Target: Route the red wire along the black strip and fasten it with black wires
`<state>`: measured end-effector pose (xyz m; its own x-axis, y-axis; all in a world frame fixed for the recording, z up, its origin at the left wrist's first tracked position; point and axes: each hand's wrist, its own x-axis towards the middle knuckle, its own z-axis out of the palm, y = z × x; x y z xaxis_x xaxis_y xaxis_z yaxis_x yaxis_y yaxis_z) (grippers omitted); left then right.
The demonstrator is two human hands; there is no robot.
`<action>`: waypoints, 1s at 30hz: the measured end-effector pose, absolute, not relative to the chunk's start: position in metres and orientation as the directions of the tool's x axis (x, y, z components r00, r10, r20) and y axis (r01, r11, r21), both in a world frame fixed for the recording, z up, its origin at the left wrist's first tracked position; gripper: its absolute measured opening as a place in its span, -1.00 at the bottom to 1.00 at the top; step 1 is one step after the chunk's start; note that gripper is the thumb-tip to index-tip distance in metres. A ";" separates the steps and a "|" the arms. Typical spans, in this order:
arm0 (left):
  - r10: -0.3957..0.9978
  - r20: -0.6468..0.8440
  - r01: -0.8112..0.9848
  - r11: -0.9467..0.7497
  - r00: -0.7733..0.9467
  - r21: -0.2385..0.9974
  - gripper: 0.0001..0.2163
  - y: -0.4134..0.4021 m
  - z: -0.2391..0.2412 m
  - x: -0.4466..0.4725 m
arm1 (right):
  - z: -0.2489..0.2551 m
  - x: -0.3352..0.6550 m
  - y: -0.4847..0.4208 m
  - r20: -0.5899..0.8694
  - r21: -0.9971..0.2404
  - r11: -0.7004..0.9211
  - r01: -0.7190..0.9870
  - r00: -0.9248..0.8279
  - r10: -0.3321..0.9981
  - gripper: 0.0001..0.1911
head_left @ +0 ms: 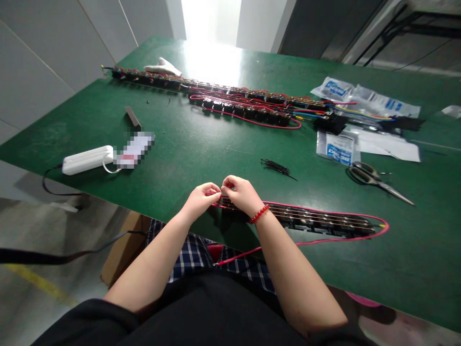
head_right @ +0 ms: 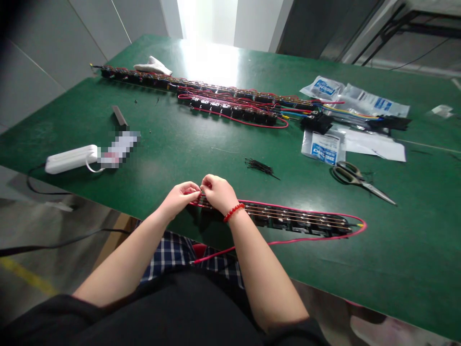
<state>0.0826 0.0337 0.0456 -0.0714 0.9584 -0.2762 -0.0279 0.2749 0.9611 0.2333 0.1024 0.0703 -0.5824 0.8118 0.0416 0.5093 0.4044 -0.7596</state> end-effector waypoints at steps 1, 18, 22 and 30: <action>0.955 -0.287 -0.044 0.285 -0.071 0.958 -0.83 0.034 0.046 0.083 | 0.071 0.233 0.103 0.046 -0.757 0.408 0.510 -0.581 0.812 -0.90; 0.933 -0.353 -0.090 0.347 -0.063 0.933 -0.83 0.035 0.050 0.081 | 0.069 0.231 0.103 0.018 -0.789 0.322 0.524 -0.504 0.864 -0.89; 0.930 -0.360 -0.090 0.353 -0.068 0.931 -0.84 0.035 0.051 0.082 | 0.067 0.230 0.103 0.028 -0.784 0.321 0.532 -0.485 0.874 -0.90; 0.923 -0.375 -0.054 0.371 -0.091 0.927 -0.86 0.034 0.052 0.083 | 0.067 0.229 0.107 0.034 -0.770 0.323 0.550 -0.471 0.882 -0.90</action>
